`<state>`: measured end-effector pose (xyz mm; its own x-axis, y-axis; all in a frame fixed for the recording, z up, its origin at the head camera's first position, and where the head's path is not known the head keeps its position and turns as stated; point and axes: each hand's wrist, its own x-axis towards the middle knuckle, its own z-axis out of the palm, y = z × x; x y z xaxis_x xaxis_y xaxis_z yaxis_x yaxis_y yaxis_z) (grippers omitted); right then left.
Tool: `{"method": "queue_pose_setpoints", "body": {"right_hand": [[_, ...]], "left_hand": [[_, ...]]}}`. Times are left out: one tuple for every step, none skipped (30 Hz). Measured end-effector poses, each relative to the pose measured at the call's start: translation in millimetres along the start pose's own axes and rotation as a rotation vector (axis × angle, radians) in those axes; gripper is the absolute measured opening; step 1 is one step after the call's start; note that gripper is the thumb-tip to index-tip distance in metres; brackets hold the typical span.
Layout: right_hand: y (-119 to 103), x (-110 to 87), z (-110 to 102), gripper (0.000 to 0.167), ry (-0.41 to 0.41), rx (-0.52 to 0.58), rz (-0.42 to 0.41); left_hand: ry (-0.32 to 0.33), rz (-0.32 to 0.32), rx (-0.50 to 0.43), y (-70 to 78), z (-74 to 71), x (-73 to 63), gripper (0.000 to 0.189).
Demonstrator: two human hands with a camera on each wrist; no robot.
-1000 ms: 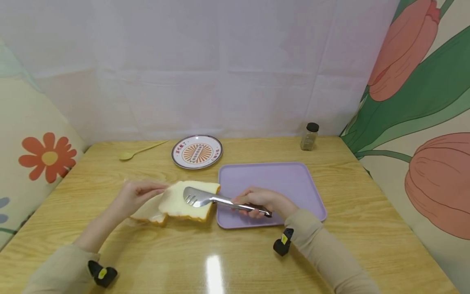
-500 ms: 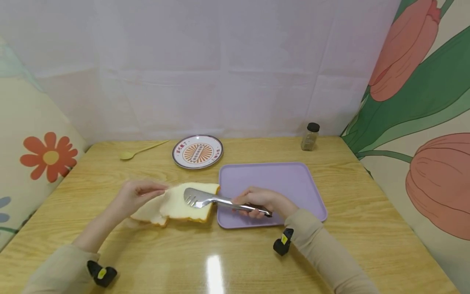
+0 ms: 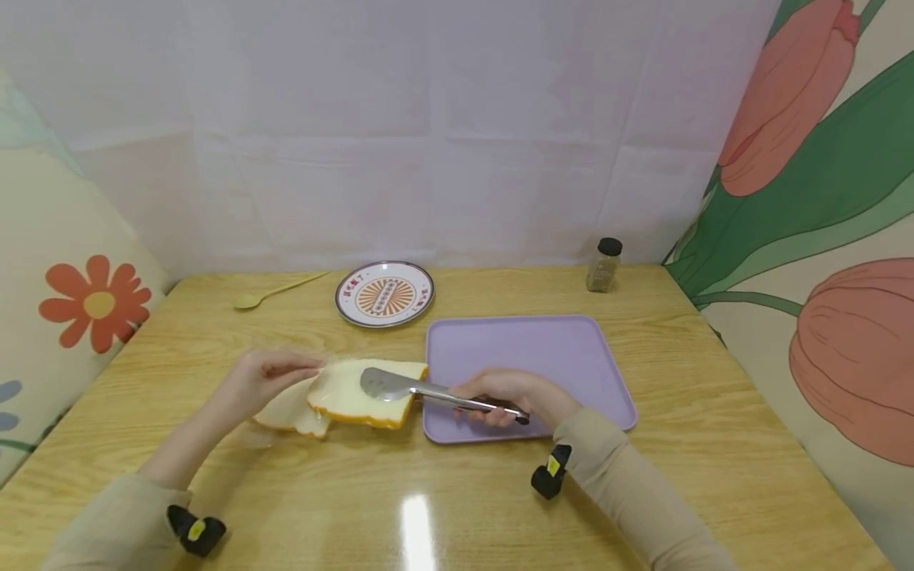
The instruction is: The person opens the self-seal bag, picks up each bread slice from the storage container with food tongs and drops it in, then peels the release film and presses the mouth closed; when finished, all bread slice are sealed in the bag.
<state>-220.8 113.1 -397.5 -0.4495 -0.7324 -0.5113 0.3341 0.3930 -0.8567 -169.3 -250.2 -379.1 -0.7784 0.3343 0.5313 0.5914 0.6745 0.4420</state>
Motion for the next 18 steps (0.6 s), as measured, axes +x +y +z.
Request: {"method": "queue_pose_setpoints", "body": {"right_hand": [[-1,-0.6,1,0.034,0.018,-0.018,-0.009],[-3,-1.1,2,0.034,0.033,-0.042,-0.017],[-4,-1.4,3,0.033,0.051,-0.073,-0.025],[-6,-1.8,3,0.033,0.068,-0.103,-0.031],[-8,-2.4,3,0.033,0.083,-0.135,-0.032],[-10,-2.8,4,0.033,0.088,-0.158,-0.035],[-12,-2.9,3,0.033,0.089,-0.173,-0.040],[-13,-2.6,3,0.033,0.088,-0.189,-0.044],[-14,-2.1,2,0.033,0.086,-0.197,-0.044],[-15,-1.8,2,0.034,0.080,-0.194,-0.043],[-16,-1.4,2,0.034,0.074,-0.187,-0.042],[-16,-1.1,2,0.034,0.066,-0.176,-0.041],[-16,-0.6,2,0.034,0.059,-0.161,-0.040],[-16,-0.3,2,0.034,0.051,-0.146,-0.036],[-15,-0.1,2,0.035,0.045,-0.130,-0.029],[-15,0.1,2,0.034,0.038,-0.113,-0.026],[-14,0.4,2,0.034,0.033,-0.099,-0.024],[-14,0.6,2,0.033,0.028,-0.089,-0.024]], "left_hand": [[0.000,0.000,0.007,0.1,-0.1,-0.1,0.019],[-0.007,-0.009,0.010,0.6,-0.2,-0.2,0.018],[-0.013,-0.020,0.012,1.2,-0.3,-0.2,0.018],[-0.023,-0.036,0.016,2.1,-0.4,-0.2,0.017],[-0.033,-0.053,0.023,3.1,-0.3,-0.2,0.017],[-0.047,-0.075,0.028,4.2,-0.4,-0.2,0.016],[-0.065,-0.097,0.023,5.5,-0.3,-0.2,0.015],[-0.080,-0.113,0.015,6.4,0.0,-0.1,0.015],[-0.092,-0.122,0.007,7.3,0.2,-0.2,0.015],[-0.103,-0.126,0.002,7.8,0.4,-0.2,0.014],[-0.107,-0.125,-0.008,7.9,0.7,-0.3,0.014],[-0.109,-0.120,-0.020,8.0,0.9,-0.3,0.014],[-0.107,-0.112,-0.029,7.8,1.1,-0.5,0.013],[-0.100,-0.102,-0.027,7.5,1.1,-0.6,0.013],[-0.093,-0.094,-0.020,7.1,1.2,-0.7,0.013],[-0.084,-0.087,-0.017,6.4,1.5,-0.9,0.013],[-0.075,-0.080,-0.011,5.9,1.8,-1.1,0.014],[-0.069,-0.074,-0.006,5.7,2.1,-1.2,0.015]]}}
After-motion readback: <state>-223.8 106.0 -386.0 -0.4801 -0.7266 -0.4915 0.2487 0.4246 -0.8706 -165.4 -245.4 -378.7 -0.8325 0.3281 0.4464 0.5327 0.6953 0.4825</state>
